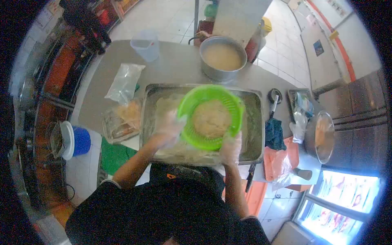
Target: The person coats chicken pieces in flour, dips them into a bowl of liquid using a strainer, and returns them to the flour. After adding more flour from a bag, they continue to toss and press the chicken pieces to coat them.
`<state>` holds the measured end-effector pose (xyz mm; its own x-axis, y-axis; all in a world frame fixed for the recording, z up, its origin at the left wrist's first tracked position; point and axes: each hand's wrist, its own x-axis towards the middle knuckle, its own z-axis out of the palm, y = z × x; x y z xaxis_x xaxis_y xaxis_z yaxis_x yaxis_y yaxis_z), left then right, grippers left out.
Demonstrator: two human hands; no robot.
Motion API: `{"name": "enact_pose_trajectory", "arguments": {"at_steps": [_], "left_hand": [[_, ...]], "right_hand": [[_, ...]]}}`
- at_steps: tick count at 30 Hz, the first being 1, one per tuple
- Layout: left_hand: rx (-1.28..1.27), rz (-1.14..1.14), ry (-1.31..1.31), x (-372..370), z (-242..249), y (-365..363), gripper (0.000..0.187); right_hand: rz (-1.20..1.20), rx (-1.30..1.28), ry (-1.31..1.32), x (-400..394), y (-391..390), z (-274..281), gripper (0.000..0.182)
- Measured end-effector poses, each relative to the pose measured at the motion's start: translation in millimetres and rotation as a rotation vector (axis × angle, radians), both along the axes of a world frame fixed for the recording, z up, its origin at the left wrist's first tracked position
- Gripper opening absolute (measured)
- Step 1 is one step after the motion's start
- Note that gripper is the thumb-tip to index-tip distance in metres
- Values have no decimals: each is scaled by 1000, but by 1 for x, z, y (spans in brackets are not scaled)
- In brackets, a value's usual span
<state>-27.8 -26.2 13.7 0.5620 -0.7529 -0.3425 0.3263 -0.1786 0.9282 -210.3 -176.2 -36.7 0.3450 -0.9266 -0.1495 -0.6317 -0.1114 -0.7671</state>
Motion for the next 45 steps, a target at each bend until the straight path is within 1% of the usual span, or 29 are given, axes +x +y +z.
{"name": "enact_pose_trajectory", "arguments": {"at_steps": [1, 3, 4, 7, 8, 10, 11, 13, 14, 16, 19, 22, 23, 25, 27, 29, 30, 32, 33, 35, 36, 38, 39, 40, 41, 42, 43, 44, 45], "left_hand": [[-76, 19, 179, 1, 12, 4, 30], [137, -84, -168, 0, -1, -9, 28], [260, -116, -325, -1, -6, -9, 28], [190, -95, -201, 29, -19, 2, 27], [202, -109, -207, 27, -18, 9, 27], [219, -117, -213, 14, -15, 28, 29], [185, -80, -231, 13, -18, 29, 29], [109, -6, -281, 29, -22, 19, 32], [46, 24, -445, 37, -18, 18, 34], [-68, 64, -752, 47, 11, 19, 40], [82, -6, -859, 80, 37, 26, 52], [99, -67, -1084, 85, 62, 45, 62], [87, -94, -1219, 86, 57, 51, 66], [64, -152, -1486, 87, 31, 63, 74], [-124, -157, -1618, 86, 13, 72, 78], [-181, -186, -1673, 88, -10, 80, 79], [-142, -215, -1664, 87, -19, 84, 78], [-136, -236, -1510, 86, -37, 90, 74], [-171, -226, -1369, 88, -34, 85, 71], [-260, -175, -1330, 91, -16, 70, 56], [-314, -131, -1429, 90, 4, 59, 43], [-120, -18, -1228, 80, 42, 42, 33], [116, 43, -913, 72, 60, 33, 34], [108, 124, -771, 71, 56, 28, 36], [91, 214, -631, 70, 52, 23, 38], [-162, 323, -670, 80, 22, 15, 41], [-257, 412, -635, 83, 16, 12, 40], [-354, 495, -606, 86, 10, 9, 40], [-286, 557, -509, 82, 13, 11, 37]], "right_hand": [[7, 108, -198, -10, -6, -14, 31], [80, 321, -592, -30, -28, -39, 29], [20, 379, -507, -19, -36, -24, 28], [20, 105, -287, 7, -8, -9, 28], [80, 40, -238, 2, 4, 4, 34], [102, 134, -339, -1, -2, 6, 36], [135, 180, -382, 0, -8, 9, 38], [216, 75, -413, 20, -25, 24, 36], [248, 29, -425, 29, -32, 33, 36], [315, -43, -338, 41, -48, 55, 28], [372, 132, -621, 54, -70, 57, 25], [576, -201, -307, 54, -82, 86, 29], [622, -298, -330, 52, -88, 78, 31], [709, -491, -373, 47, -93, 50, 33], [712, -445, -432, 36, -84, 36, 37], [694, -520, -358, 29, -67, 41, 38], [711, -550, -370, 30, -65, 35, 39], [653, -475, -458, 24, -61, 28, 39], [621, -442, -504, 24, -58, 35, 39], [594, -437, -638, 29, -60, 41, 39], [579, -434, -705, 31, -61, 46, 39], [494, -527, -253, 34, -60, 83, 39], [446, -567, -28, 38, -58, 94, 38], [384, -630, -370, 52, -56, 92, 31], [357, -448, -392, 56, -61, 88, 29], [328, -269, -412, 57, -72, 82, 27], [297, -93, -432, 59, -85, 75, 25], [275, -225, -371, 62, -103, 63, 20], [193, -57, -526, 73, -108, 69, 20]]}}
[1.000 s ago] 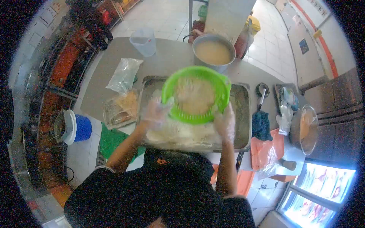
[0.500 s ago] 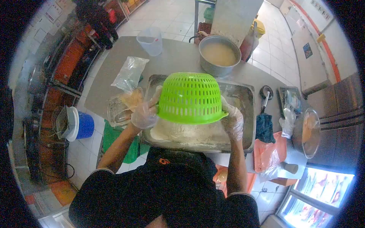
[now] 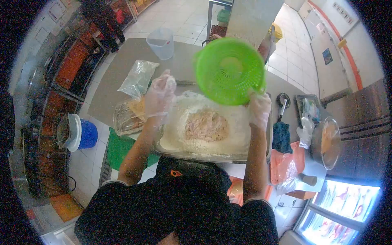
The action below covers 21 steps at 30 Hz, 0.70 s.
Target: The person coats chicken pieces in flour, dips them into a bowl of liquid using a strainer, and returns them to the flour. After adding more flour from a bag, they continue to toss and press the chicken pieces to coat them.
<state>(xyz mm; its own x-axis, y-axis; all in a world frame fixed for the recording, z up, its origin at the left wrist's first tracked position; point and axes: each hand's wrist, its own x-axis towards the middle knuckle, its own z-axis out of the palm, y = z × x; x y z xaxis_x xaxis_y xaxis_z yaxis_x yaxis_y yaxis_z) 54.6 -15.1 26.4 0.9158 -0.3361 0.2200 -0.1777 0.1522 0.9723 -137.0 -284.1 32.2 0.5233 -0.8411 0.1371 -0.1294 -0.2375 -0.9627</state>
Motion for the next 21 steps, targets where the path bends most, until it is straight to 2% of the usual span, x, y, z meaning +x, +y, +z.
{"name": "enact_pose_trajectory", "arguments": {"at_steps": [1, 2, 3, 5, 7, 9, 10, 11, 12, 13, 15, 17, 19, 21], "left_hand": [[25, 53, 117, -5, 1, 3, 35], [-5, 8, 179, -3, -22, 11, 34], [-35, -40, 239, 4, -64, 22, 35], [60, -22, 379, -1, -87, 25, 35], [308, 127, 540, -17, -87, 17, 34], [315, 34, 528, -23, -102, 20, 35], [319, -6, 528, -27, -111, 24, 36], [327, 71, 500, -34, -121, 24, 36], [334, 152, 472, -43, -126, 19, 36], [342, 236, 445, -49, -132, 17, 36], [393, 350, 525, -58, -196, 27, 41], [505, 406, 593, -59, -208, 28, 46], [696, 385, 660, -64, -178, 18, 50], [315, 364, 778, -56, -232, 11, 41]], "right_hand": [[-31, 198, -137, 12, -4, 9, 21], [-61, 394, -276, 24, -11, 15, 21], [-46, -63, -75, 33, -25, 15, 20], [-24, -964, 352, 46, -63, -1, 18], [-8, -243, -65, 84, -103, -39, 18], [24, -78, -168, 94, -112, -49, 18], [49, -275, -66, 92, -110, -50, 18], [66, -467, 147, 86, -107, -53, 16], [73, -672, 340, 81, -89, -38, 14], [69, -875, 640, 71, -42, 2, 11], [195, -570, 477, 59, 4, -16, 16], [373, -326, 477, 51, 40, -33, 28], [477, -430, 680, 66, 39, -70, 26], [591, -557, 804, 91, 36, -116, 27]]}}
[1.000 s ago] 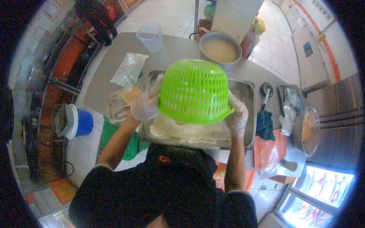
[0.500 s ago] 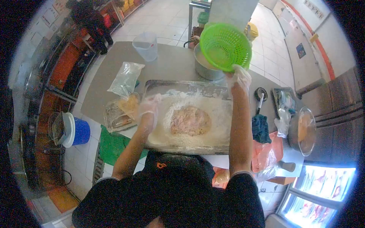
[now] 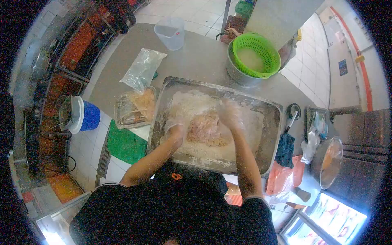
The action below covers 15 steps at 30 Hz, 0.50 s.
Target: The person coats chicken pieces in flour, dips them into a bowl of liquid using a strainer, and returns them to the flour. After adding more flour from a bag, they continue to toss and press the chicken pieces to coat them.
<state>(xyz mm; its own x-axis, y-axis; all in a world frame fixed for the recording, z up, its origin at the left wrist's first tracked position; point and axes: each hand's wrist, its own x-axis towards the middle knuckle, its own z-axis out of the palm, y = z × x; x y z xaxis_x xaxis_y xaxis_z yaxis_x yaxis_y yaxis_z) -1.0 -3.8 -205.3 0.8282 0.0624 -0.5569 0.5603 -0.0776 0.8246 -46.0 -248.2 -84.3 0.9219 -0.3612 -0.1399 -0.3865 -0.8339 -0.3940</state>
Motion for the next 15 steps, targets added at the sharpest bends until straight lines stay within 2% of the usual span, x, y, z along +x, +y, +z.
{"name": "enact_pose_trajectory", "arguments": {"at_steps": [1, 2, 4, 5, 7, 8, 10, 11, 12, 13, 14, 15], "left_hand": [[-85, 12, 34, 3, -9, -8, 42], [-167, 26, 72, 6, -16, -17, 42], [-110, -51, 146, 5, -3, -37, 48], [-73, -86, 154, 7, 2, -43, 50], [34, -135, 56, 15, 8, -49, 46], [-102, -188, 93, 10, 12, -43, 51], [-379, -294, 176, 0, 23, -28, 61], [-192, -391, 33, -1, 28, -23, 55], [-10, -485, -112, 0, 34, -19, 49], [37, -490, -121, -2, 41, -12, 46], [84, -494, -129, -3, 48, -5, 43], [-1, -408, -4, -8, 56, 6, 43]], "right_hand": [[86, -48, 27, 18, 2, -28, 28], [269, -129, 25, 39, 5, -82, 32], [381, -5, 27, 59, 31, -96, 39], [310, 194, 35, 66, 52, -45, 41], [300, 419, 70, 70, 53, -26, 48], [355, 455, 95, 67, 40, -40, 54], [261, 529, 212, 48, 18, -28, 61], [116, 556, 308, 33, 6, 6, 62], [72, 478, 260, 14, -11, 20, 61], [29, 396, 212, -9, -26, 27, 60], [-91, 296, 108, -33, -35, 14, 56], [-254, 304, 84, -61, -41, -17, 49]]}}
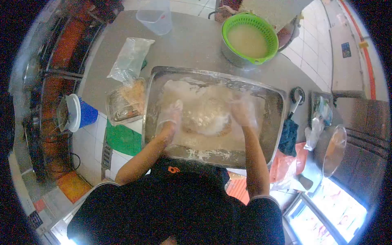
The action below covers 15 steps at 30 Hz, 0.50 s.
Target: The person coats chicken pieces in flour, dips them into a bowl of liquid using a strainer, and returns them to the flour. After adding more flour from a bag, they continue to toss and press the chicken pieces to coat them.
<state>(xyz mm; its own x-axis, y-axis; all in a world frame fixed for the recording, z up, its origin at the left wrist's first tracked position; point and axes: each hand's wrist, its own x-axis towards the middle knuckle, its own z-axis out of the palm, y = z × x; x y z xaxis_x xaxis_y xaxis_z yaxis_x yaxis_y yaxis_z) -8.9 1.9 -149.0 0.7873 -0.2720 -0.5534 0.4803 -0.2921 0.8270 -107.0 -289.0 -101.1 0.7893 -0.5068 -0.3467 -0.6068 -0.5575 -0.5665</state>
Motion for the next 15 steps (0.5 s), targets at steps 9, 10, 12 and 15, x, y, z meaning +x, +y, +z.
{"name": "enact_pose_trajectory", "arguments": {"at_steps": [9, 10, 12, 15], "left_hand": [[-167, -3, 792, -65, 47, -30, 48], [-187, -57, 842, -61, 75, -40, 49], [-256, -32, 874, -55, 100, -42, 50], [-370, 179, 826, -45, 54, -16, 57]], "right_hand": [[-1191, 1374, -421, -63, 157, -9, 28], [-1123, 1602, -463, -58, 165, 6, 30], [-1064, 1649, -486, -44, 157, 38, 37], [-1052, 958, -201, -29, 137, 101, 51]]}}
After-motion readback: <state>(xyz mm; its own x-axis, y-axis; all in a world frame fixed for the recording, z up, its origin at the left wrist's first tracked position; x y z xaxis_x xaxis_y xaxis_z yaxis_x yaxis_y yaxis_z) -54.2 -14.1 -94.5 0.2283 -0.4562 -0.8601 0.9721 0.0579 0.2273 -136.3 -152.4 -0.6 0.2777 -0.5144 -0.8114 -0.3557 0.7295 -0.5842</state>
